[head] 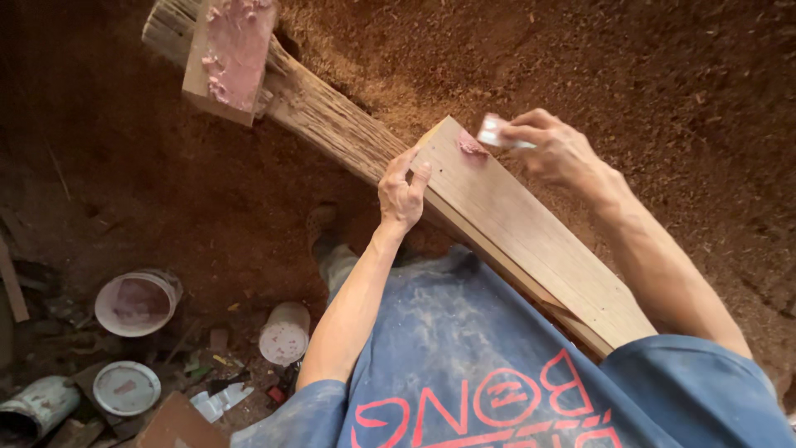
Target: The person applies pink filler to a wooden shelf with a putty knife and handles a tube of filler. The person then uses a rotary tool on the wood.
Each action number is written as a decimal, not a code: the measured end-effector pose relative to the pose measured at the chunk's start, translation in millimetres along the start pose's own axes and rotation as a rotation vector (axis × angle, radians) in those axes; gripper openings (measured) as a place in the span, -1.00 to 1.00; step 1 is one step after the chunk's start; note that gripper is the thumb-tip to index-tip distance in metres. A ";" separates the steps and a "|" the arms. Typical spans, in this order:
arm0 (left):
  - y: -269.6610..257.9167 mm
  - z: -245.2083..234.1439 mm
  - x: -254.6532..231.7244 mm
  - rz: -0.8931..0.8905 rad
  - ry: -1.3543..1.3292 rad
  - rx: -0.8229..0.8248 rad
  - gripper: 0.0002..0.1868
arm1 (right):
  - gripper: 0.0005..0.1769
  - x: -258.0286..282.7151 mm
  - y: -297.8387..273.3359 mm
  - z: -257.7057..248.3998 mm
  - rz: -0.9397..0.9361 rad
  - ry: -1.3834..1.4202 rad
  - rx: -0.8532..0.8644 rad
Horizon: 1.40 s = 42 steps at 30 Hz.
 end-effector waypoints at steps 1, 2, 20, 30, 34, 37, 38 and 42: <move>0.6 -0.4 -1.0 -0.001 0.008 0.001 -0.47 | -0.61 9.8 6.5 1.4 0.065 0.037 0.086; 0.3 -0.9 -1.6 0.001 0.012 0.010 -0.47 | -0.58 18.8 10.0 4.8 0.133 0.077 0.174; 1.3 -7.9 12.0 0.018 -0.172 0.104 -0.56 | -0.63 63.5 -34.9 26.8 -0.023 0.364 0.127; 11.5 -15.0 21.2 0.019 -0.207 0.253 -0.60 | -0.70 102.6 -30.2 83.5 0.336 0.269 -0.136; 19.1 -15.8 21.3 0.053 -0.218 0.319 -0.62 | -0.61 82.1 -6.8 58.2 0.578 0.488 0.035; 22.4 -16.1 24.5 0.043 -0.226 0.375 -0.61 | -0.62 105.5 -1.1 62.1 0.623 0.500 0.021; 23.5 -17.3 24.7 0.043 -0.230 0.380 -0.61 | -0.62 115.4 0.6 59.8 0.560 0.436 0.010; 25.0 -20.0 23.7 0.058 -0.255 0.434 -0.61 | -0.64 113.7 -17.3 46.2 0.540 0.493 0.189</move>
Point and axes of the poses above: each hand's wrist, its own y-axis towards the middle knuckle, its own z-axis out of the palm, x = y × z, the point moved 7 cm from there along y, towards the middle knuckle, and after that the axes turned 10 degrees about x, right-handed, at the moved point
